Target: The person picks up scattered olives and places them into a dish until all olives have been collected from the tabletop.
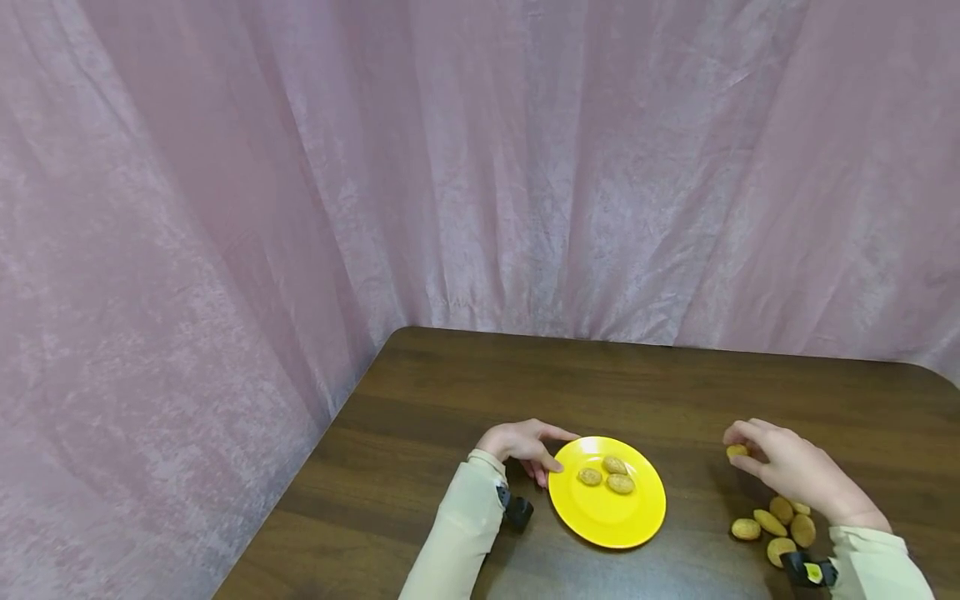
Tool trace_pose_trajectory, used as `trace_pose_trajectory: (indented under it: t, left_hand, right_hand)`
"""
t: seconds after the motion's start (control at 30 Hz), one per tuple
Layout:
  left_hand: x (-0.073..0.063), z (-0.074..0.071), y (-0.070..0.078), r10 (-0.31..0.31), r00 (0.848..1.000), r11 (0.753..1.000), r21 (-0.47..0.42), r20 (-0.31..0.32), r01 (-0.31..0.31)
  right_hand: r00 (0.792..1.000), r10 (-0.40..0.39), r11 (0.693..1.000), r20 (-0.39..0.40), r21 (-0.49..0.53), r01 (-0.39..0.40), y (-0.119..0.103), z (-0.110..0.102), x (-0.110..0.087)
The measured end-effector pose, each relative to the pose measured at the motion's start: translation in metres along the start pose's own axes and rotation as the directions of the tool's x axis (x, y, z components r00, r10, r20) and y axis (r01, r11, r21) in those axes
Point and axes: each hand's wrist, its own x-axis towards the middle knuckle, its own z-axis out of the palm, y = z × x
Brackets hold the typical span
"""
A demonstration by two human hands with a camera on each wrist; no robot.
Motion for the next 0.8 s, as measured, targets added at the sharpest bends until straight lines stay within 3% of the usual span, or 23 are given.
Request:
trace_pose_trajectory:
  t: [0.27,0.8]
  left_hand:
    - [-0.001,0.0,0.002,-0.002,1.0,1.0,0.002,0.001,0.002]
    - [0.0,0.0,0.001,-0.007,1.0,1.0,0.005,0.002,0.007]
  right_hand:
    - [0.998,-0.043,0.999,-0.052,-0.007,0.043,-0.009,0.004,0.003]
    - [0.991,-0.13,0.989,-0.021,0.065,0.131,-0.042,0.019,0.015]
